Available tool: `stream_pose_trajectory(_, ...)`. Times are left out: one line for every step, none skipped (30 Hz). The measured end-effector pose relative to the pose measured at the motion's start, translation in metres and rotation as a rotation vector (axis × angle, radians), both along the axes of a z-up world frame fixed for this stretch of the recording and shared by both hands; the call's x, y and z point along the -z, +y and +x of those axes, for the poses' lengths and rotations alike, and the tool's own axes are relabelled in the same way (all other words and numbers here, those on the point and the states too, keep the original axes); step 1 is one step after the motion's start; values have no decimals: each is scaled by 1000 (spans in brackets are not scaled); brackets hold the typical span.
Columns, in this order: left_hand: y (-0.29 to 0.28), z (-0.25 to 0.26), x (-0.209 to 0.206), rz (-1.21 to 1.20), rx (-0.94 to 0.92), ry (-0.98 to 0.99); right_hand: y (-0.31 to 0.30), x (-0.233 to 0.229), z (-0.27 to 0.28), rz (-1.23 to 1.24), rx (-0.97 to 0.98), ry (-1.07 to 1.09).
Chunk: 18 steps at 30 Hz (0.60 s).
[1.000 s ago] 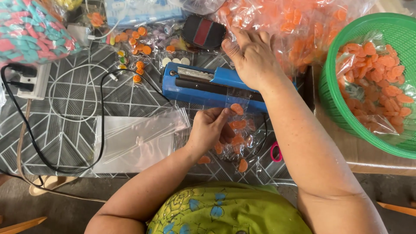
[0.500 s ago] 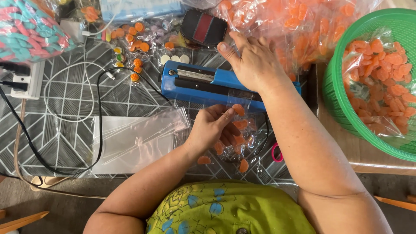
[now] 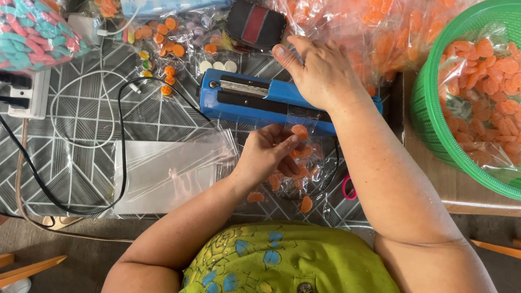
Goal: Packaging small orange items into plastic bags and sealing them with a heat sealer
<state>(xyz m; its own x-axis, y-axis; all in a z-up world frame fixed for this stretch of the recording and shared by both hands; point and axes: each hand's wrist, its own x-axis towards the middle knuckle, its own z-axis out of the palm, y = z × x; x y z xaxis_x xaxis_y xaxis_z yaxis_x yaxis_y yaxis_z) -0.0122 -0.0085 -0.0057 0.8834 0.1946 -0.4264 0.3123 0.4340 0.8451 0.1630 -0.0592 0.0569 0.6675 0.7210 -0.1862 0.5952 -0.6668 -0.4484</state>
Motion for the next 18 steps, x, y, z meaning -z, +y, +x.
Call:
stream_pose_trajectory(0,0,0,20,0,7,0,0,1,-4,-3,-2)
stream_pose_trajectory(0,1,0,39,0,13,1,1,1,-8,-6,-4)
stream_pose_trajectory(0,1,2,38,1,15,1,2,2,-9,-6,-2)
stream_pose_trajectory(0,2,3,47,4,21,1,4,3,0,-20,-13)
stream_pose_trajectory(0,2,5,56,7,26,1,5,4,8,-35,-24)
stream_pose_trajectory(0,2,4,55,7,27,0,5,3,7,-35,-22)
stream_pose_trajectory(0,2,3,58,9,27,0,4,3,8,-34,-18)
stream_pose_trajectory(1,2,1,61,12,27,1,4,3,8,-33,-14)
stream_pose_trajectory(1,2,3,61,11,28,1,4,3,8,-33,-14)
stream_pose_trajectory(2,2,4,53,7,15,1,5,4,10,-41,-24)
stream_pose_trajectory(2,2,5,44,5,2,1,5,5,12,-47,-35)
stream_pose_trajectory(2,2,1,43,6,2,1,3,4,11,-46,-36)
stream_pose_trajectory(3,1,-2,58,10,8,1,2,3,-2,-31,-15)
stream_pose_trajectory(3,0,-5,74,13,14,0,0,1,-16,-16,5)
stream_pose_trajectory(3,0,-4,72,12,15,1,0,1,-17,-17,6)
stream_pose_trajectory(3,0,-2,63,5,11,1,0,1,-16,-20,3)
stream_pose_trajectory(3,1,-1,55,-1,6,1,-1,1,-15,-22,0)
stream_pose_trajectory(2,0,0,54,-2,6,1,-1,0,-15,-23,0)
